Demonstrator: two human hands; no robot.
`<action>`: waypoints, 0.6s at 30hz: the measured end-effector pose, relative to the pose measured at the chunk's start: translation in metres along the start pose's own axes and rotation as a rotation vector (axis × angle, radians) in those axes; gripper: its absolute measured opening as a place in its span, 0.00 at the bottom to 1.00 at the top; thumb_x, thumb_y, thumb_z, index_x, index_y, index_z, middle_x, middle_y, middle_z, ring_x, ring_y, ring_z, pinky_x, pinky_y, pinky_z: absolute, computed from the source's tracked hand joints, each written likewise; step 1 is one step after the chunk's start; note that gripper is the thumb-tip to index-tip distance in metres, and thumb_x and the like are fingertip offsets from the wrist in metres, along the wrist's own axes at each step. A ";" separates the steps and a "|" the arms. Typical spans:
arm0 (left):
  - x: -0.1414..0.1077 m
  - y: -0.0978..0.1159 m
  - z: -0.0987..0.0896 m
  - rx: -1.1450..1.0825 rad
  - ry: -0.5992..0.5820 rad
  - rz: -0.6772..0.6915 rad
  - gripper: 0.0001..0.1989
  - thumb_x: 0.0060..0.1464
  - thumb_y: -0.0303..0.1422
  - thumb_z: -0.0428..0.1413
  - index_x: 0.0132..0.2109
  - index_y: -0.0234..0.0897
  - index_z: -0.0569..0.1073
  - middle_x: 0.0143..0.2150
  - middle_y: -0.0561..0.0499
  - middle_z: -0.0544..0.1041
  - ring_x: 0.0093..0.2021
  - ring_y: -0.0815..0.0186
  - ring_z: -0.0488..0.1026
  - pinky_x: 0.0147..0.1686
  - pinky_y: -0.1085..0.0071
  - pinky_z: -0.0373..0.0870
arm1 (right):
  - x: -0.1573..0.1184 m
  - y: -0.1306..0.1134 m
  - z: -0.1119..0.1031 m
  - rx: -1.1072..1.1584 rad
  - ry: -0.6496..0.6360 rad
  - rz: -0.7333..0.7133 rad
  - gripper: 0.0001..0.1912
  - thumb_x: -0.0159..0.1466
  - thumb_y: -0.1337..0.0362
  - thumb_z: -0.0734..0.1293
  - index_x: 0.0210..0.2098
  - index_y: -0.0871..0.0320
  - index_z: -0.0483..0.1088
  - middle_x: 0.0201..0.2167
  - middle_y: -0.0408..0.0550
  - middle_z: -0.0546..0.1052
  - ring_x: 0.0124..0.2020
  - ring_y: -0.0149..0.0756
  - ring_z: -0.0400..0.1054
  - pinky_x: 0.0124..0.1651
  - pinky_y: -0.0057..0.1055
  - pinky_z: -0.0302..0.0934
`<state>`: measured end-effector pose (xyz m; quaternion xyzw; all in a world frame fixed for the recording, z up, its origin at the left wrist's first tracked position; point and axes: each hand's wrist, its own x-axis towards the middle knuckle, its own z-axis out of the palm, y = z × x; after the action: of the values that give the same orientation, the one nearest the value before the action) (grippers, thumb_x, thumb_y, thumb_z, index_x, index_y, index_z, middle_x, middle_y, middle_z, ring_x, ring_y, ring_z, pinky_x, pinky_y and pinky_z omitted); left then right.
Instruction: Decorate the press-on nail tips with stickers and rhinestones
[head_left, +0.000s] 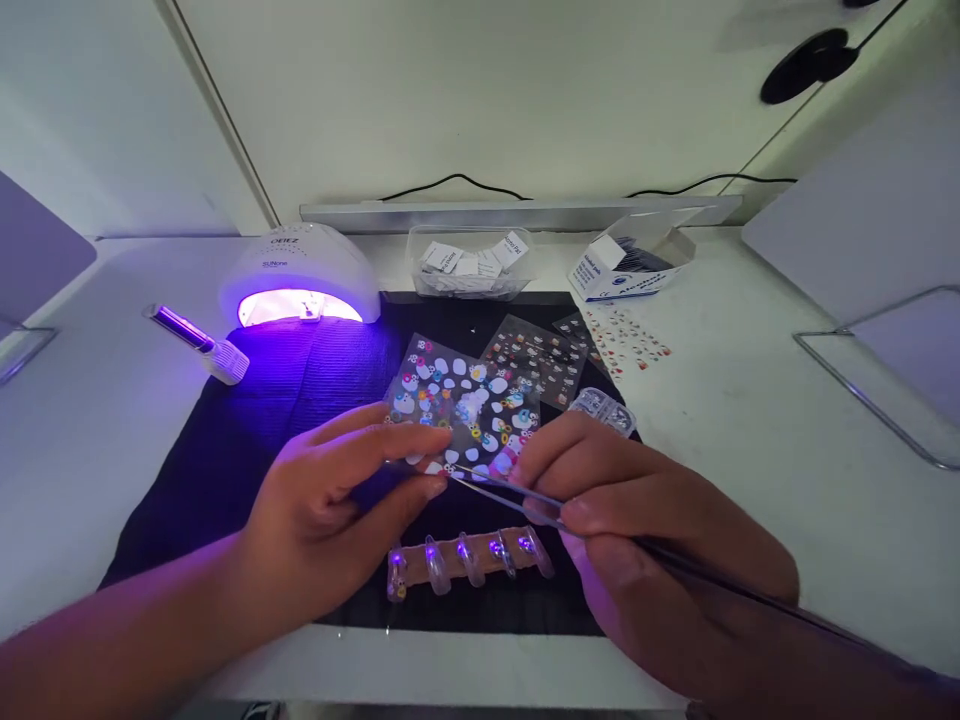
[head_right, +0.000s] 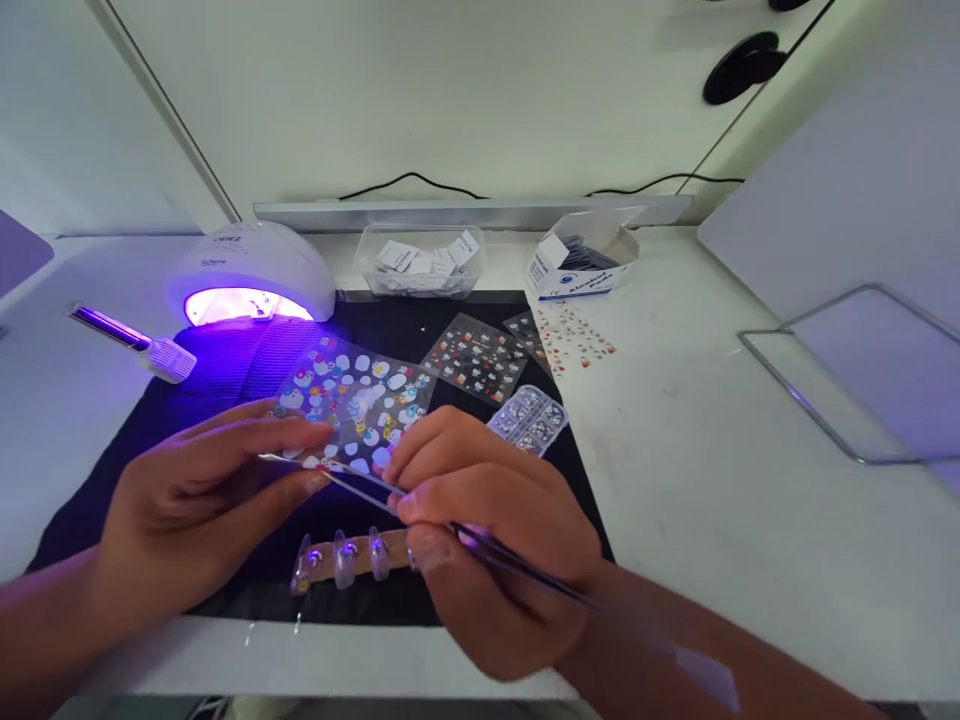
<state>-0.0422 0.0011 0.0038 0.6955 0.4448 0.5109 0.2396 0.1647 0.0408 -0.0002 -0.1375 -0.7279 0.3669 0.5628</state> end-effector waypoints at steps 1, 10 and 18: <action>0.000 0.001 0.000 0.001 0.001 0.002 0.13 0.56 0.23 0.62 0.46 0.44 0.80 0.34 0.55 0.79 0.30 0.72 0.75 0.28 0.77 0.74 | 0.000 -0.001 0.000 -0.012 -0.002 0.015 0.14 0.60 0.76 0.65 0.40 0.56 0.77 0.28 0.48 0.74 0.31 0.41 0.73 0.36 0.44 0.71; 0.001 0.001 -0.001 -0.037 -0.020 -0.002 0.12 0.56 0.21 0.61 0.44 0.42 0.80 0.34 0.56 0.78 0.29 0.74 0.72 0.28 0.79 0.73 | 0.000 -0.007 -0.004 -0.033 -0.071 0.078 0.15 0.60 0.76 0.65 0.41 0.54 0.76 0.28 0.48 0.73 0.31 0.41 0.72 0.33 0.43 0.73; -0.001 0.000 -0.004 0.005 -0.056 0.037 0.07 0.59 0.26 0.62 0.43 0.40 0.79 0.32 0.55 0.76 0.28 0.74 0.72 0.26 0.80 0.68 | 0.006 -0.009 -0.007 0.010 -0.116 0.117 0.17 0.59 0.77 0.64 0.41 0.52 0.75 0.28 0.47 0.74 0.32 0.39 0.73 0.35 0.40 0.74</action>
<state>-0.0463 -0.0002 0.0044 0.7184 0.4261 0.4944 0.2406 0.1710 0.0413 0.0107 -0.1557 -0.7479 0.4103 0.4980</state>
